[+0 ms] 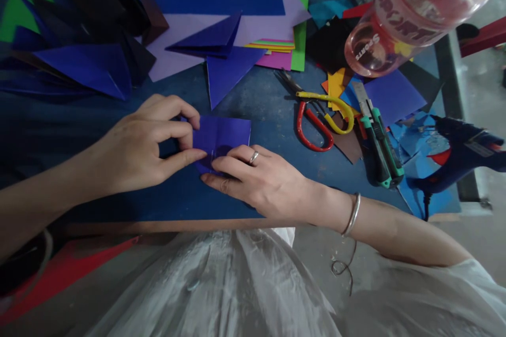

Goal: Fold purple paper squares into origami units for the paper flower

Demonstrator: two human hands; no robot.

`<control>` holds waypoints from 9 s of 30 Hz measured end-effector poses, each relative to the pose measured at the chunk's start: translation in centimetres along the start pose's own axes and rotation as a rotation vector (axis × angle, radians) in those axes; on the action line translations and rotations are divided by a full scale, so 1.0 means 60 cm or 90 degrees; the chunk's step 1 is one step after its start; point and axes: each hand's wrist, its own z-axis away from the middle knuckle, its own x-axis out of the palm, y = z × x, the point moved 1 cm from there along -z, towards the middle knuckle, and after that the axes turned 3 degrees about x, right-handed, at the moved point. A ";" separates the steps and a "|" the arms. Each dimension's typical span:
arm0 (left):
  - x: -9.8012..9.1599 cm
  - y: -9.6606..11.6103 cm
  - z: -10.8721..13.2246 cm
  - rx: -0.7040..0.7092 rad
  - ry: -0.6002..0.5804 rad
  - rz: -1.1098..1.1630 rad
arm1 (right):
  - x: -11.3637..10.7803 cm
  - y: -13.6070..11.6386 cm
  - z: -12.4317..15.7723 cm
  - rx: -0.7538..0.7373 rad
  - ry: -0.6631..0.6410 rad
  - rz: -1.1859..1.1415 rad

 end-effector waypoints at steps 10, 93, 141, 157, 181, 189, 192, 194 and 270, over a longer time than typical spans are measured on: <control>0.000 0.000 0.009 -0.032 0.001 -0.013 | 0.001 0.000 0.000 0.001 0.000 0.003; 0.013 0.021 0.080 0.402 0.009 -0.135 | 0.011 -0.002 -0.063 0.312 0.064 0.027; 0.015 0.035 0.053 0.182 -0.051 0.025 | 0.004 0.004 -0.047 0.331 0.055 -0.021; 0.021 0.029 0.058 0.176 -0.042 0.035 | -0.012 0.029 -0.022 0.375 0.063 -0.046; 0.000 0.058 0.077 0.296 0.034 -0.175 | -0.006 0.018 -0.016 0.027 0.115 -0.006; 0.004 0.050 0.080 0.269 0.035 -0.118 | -0.010 0.012 -0.013 -0.036 0.091 0.057; 0.006 0.046 0.081 0.274 0.036 -0.124 | -0.010 0.011 -0.013 -0.035 0.086 0.048; 0.008 0.043 0.084 0.281 0.027 -0.137 | -0.011 0.011 -0.012 -0.042 0.079 0.026; 0.033 0.069 0.077 0.244 -0.027 -0.219 | -0.016 -0.014 -0.013 -0.011 0.072 0.135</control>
